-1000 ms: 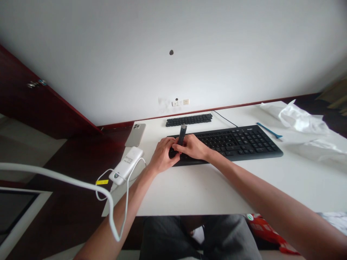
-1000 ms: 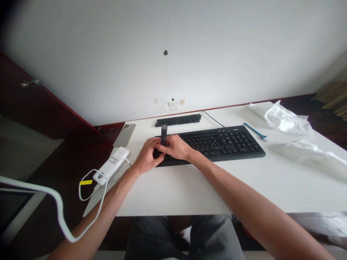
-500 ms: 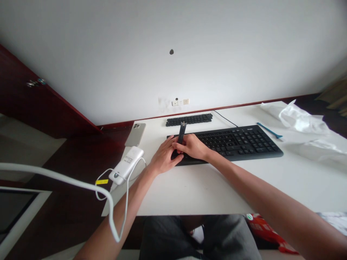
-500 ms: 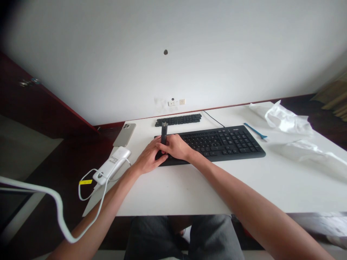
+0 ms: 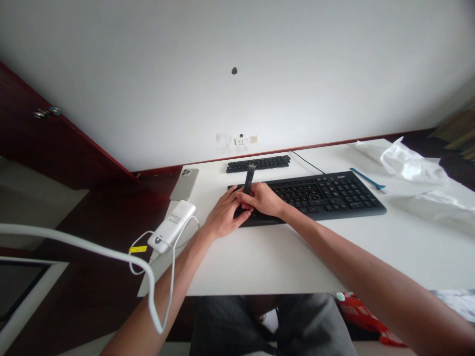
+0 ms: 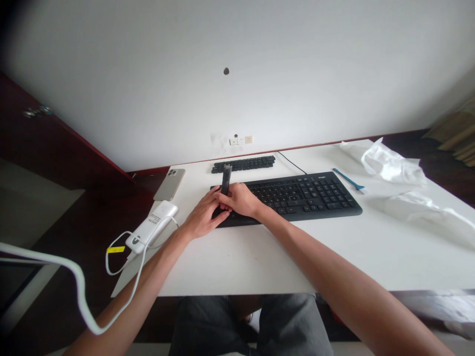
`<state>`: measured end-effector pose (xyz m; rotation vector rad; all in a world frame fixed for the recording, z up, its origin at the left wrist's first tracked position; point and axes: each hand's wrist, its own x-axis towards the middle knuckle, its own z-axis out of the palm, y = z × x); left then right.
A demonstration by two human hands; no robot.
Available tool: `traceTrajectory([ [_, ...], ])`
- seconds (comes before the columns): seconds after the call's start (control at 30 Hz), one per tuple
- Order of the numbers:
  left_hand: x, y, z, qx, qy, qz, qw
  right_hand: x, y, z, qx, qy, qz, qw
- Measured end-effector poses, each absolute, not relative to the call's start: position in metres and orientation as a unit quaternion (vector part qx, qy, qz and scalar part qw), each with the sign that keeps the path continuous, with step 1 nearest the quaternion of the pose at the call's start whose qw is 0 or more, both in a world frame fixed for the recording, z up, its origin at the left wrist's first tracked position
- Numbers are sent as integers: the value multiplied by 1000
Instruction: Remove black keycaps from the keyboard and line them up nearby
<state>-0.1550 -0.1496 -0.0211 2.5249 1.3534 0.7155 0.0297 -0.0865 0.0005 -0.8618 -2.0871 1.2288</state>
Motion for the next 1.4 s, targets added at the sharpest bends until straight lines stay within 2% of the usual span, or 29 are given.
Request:
traceTrajectory([
  [0.47, -156, -149, -23, 852, 455, 240, 99, 29, -82, -3, -324, -763, 485, 279],
  [0.73, -157, -148, -21, 838, 448, 281, 133, 35, -86, 4, -314, -824, 377, 282],
  [0.9, -163, -149, -17, 819, 452, 318, 155, 42, -80, 8, -338, -798, 383, 319],
  [1.1, -165, -151, -9, 810, 489, 293, 138, 52, -68, 4, -387, -746, 389, 377],
  [1.4, -168, -148, -7, 789, 477, 339, 186, 54, -60, -2, -401, -729, 396, 390],
])
